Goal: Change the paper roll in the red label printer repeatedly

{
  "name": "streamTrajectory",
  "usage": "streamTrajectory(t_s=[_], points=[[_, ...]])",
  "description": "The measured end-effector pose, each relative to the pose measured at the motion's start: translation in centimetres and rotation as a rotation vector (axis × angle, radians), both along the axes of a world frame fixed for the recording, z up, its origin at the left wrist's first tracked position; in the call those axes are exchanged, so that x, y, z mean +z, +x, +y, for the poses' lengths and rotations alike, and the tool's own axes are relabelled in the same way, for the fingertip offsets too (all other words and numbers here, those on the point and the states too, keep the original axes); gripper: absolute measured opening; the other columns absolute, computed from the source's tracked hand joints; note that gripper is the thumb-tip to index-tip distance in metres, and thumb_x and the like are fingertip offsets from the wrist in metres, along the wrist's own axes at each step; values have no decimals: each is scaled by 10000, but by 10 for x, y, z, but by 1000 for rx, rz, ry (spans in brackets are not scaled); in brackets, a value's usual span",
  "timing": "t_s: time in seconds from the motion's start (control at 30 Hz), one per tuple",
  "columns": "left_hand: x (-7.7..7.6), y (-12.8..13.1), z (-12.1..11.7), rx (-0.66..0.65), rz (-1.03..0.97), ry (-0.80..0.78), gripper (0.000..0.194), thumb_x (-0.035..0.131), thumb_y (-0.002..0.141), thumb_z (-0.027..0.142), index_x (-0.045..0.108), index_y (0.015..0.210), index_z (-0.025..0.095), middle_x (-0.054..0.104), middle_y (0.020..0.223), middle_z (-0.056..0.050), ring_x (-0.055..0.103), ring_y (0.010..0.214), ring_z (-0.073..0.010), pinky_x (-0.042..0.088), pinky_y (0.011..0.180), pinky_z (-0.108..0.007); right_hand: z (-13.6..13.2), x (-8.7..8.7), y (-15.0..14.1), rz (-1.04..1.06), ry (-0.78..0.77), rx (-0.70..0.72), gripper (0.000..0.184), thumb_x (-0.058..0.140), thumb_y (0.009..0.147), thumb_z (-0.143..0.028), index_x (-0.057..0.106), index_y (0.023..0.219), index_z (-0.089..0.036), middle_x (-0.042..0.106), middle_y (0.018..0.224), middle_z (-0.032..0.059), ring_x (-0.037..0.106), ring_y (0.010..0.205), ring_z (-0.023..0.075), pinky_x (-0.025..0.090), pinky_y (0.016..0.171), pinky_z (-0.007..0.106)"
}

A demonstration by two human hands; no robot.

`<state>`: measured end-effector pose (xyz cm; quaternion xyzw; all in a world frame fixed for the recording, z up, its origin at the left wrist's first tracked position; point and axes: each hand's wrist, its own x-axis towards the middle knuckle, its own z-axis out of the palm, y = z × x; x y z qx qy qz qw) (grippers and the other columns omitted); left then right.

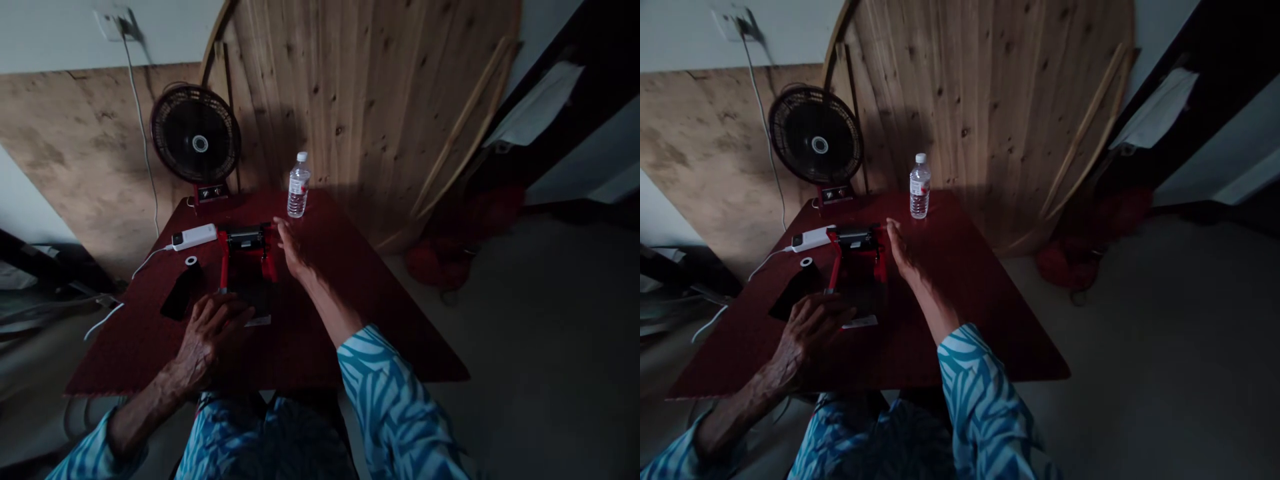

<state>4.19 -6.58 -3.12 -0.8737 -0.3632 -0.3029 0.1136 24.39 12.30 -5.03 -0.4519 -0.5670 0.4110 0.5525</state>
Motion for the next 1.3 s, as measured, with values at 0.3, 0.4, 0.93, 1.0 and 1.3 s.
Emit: streamTrajectory(t_s=[0.3, 0.4, 0.93, 1.0, 1.3], points=[[-14, -2, -1, 8, -49, -31, 473, 525, 939, 155, 555, 1395, 281, 726, 1149, -78, 579, 1215, -279, 394, 1056, -480, -78, -15, 10, -146, 274, 4, 567, 353, 955, -682, 714, 912, -248, 674, 1195, 57, 612, 1184, 216, 478, 1063, 402], [-15, -4, -2, -1, -62, -21, 485, 565, 921, 151, 549, 1386, 290, 721, 1150, -70, 584, 1214, -277, 397, 1062, -476, -98, -24, 14, -183, 267, 2, 477, 391, 978, -607, 718, 946, -262, 625, 1258, 56, 588, 1224, 211, 476, 1064, 392], [-23, -26, 18, 192, -110, -101, 580, 498, 969, 510, 465, 1458, 199, 596, 1400, -171, 492, 1333, -361, 364, 1076, -510, -108, -32, 11, -236, 313, -63, 450, 306, 1025, -515, 696, 985, -295, 611, 1264, 43, 583, 1225, 208, 486, 1046, 400], [-24, -26, 18, 183, -153, -117, 553, 534, 957, 491, 493, 1432, 211, 609, 1385, -164, 520, 1310, -351, 381, 1077, -508, -109, -31, 11, -246, 306, -67, 454, 310, 1024, -523, 698, 972, -293, 618, 1261, 42, 589, 1221, 207, 488, 1046, 402], [-14, -17, 19, 275, -928, -820, 545, 594, 914, 498, 528, 1376, 217, 600, 1395, -113, 579, 1264, -305, 493, 1027, -416, -113, -30, 10, -254, 305, -77, 440, 303, 1035, -492, 694, 972, -299, 615, 1280, 35, 586, 1231, 200, 482, 1058, 407]])
